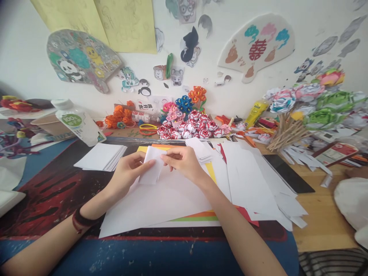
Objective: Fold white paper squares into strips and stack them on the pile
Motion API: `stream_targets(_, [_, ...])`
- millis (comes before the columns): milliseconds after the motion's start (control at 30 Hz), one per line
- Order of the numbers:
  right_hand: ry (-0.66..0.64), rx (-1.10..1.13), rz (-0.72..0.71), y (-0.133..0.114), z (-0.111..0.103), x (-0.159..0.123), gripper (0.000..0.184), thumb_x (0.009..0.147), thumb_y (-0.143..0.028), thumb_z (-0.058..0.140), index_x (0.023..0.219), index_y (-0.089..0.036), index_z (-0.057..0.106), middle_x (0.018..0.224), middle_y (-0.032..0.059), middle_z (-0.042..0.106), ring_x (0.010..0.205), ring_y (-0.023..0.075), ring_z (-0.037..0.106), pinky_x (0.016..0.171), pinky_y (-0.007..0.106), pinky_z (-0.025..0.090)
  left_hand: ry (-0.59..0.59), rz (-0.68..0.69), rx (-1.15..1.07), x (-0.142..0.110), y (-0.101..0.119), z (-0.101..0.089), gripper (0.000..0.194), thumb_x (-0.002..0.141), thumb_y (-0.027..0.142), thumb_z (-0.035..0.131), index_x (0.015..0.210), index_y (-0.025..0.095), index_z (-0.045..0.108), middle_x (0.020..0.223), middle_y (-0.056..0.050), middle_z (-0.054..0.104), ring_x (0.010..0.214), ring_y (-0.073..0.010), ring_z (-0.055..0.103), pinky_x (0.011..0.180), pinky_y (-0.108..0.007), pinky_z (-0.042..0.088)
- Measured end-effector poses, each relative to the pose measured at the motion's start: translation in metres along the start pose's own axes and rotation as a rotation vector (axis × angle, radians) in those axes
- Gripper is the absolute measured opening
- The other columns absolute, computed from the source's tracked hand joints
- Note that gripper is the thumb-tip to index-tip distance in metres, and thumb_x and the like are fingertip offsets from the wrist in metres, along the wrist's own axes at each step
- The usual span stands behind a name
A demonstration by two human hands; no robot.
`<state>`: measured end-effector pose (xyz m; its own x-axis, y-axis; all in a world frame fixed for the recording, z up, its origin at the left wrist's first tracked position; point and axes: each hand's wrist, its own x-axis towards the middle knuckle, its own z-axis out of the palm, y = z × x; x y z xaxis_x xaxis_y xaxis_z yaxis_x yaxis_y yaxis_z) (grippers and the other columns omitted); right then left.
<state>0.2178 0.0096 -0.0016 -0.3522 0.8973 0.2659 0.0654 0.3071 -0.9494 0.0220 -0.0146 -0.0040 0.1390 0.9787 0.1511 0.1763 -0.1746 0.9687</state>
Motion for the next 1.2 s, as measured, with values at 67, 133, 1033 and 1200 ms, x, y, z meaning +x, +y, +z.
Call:
stream_targets(67, [-0.01, -0.009, -0.007, -0.001, -0.0003, 0.0, 0.029, 0.082, -0.04, 0.065, 0.069, -0.014, 0.068, 0.065, 0.0031, 0.063, 0.05, 0.0099, 0.053, 0.048, 0.023, 0.046, 0.004, -0.002, 0.001, -0.0002, 0.0003, 0.0003, 0.027, 0.077, 0.043, 0.069, 0.082, 0.016, 0.068, 0.076, -0.003, 0.066, 0.064, -0.0146, 0.058, 0.054, -0.025, 0.044])
stream_targets(133, [-0.022, -0.023, -0.002, -0.0024, -0.0009, -0.0001, 0.031, 0.082, -0.04, 0.064, 0.067, -0.014, 0.068, 0.064, 0.0031, 0.063, 0.05, 0.0098, 0.053, 0.049, 0.023, 0.045, 0.01, -0.005, 0.01, -0.0005, 0.0005, 0.0004, 0.027, 0.076, 0.043, 0.07, 0.081, 0.016, 0.068, 0.076, -0.003, 0.066, 0.064, -0.015, 0.059, 0.054, -0.025, 0.044])
stream_targets(1033, [-0.034, 0.054, -0.018, -0.002, -0.0054, 0.0004, 0.023, 0.082, -0.032, 0.068, 0.071, -0.012, 0.072, 0.063, 0.0032, 0.065, 0.048, 0.0088, 0.054, 0.047, 0.021, 0.046, 0.009, 0.006, 0.05, 0.0, 0.0015, -0.0011, 0.027, 0.076, 0.043, 0.071, 0.081, 0.016, 0.067, 0.074, -0.002, 0.066, 0.06, -0.0128, 0.058, 0.052, -0.023, 0.041])
stream_targets(1200, [-0.045, 0.056, -0.011, -0.0012, -0.0053, 0.0001, 0.023, 0.082, -0.033, 0.067, 0.071, -0.013, 0.072, 0.064, 0.0037, 0.066, 0.049, 0.0092, 0.054, 0.047, 0.022, 0.047, 0.004, 0.015, 0.056, -0.0003, 0.0012, -0.0014, 0.027, 0.077, 0.042, 0.071, 0.08, 0.016, 0.067, 0.073, -0.002, 0.066, 0.06, -0.0125, 0.057, 0.053, -0.023, 0.041])
